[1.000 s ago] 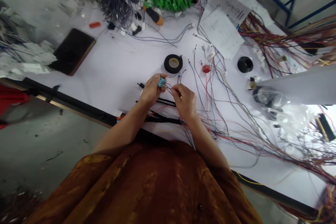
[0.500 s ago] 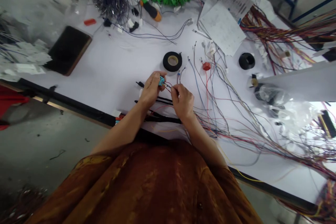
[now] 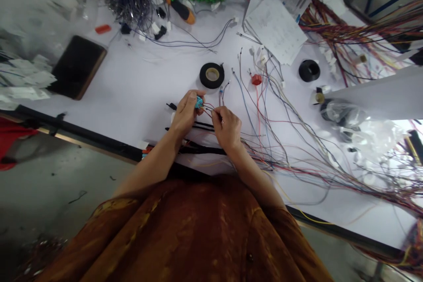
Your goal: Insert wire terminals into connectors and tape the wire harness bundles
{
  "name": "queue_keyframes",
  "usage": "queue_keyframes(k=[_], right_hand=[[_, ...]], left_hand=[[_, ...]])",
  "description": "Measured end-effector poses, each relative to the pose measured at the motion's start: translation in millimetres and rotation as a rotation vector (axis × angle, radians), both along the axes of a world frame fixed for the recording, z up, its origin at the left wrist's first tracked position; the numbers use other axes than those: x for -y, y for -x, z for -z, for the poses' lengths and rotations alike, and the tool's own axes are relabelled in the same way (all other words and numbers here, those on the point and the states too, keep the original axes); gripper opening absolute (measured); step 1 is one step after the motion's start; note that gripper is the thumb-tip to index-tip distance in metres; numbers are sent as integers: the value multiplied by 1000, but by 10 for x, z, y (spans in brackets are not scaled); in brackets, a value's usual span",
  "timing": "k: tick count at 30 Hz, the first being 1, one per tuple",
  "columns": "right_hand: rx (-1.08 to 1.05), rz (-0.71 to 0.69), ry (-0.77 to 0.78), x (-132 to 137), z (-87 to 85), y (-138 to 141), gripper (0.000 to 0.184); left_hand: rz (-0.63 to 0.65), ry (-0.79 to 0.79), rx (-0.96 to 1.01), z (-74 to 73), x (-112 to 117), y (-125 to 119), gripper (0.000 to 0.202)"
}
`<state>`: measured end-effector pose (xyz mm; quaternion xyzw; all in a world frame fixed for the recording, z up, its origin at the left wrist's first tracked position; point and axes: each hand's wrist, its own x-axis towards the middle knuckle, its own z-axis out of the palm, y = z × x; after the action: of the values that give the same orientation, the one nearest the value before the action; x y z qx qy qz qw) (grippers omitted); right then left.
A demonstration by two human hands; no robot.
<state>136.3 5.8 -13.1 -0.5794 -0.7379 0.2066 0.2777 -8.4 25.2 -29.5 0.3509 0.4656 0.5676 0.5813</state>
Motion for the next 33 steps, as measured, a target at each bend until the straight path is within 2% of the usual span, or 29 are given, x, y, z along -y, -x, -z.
queue_keyframes(k=[6,14,22,33], right_hand=[[-28,6,8,-8,-2,7,24],[8,0,33,16,16,6,22],[-1,35,34,10,20,17,24],[-58,-30,13,-33,77,48,22]], left_hand=[[-13,25,53,-53,-4,-11,27],[-25,31,52,-31,-5,-9,29],[-2,-1,4,-10,1,-5,27],[51,-2,-66,10,18,-15,33]])
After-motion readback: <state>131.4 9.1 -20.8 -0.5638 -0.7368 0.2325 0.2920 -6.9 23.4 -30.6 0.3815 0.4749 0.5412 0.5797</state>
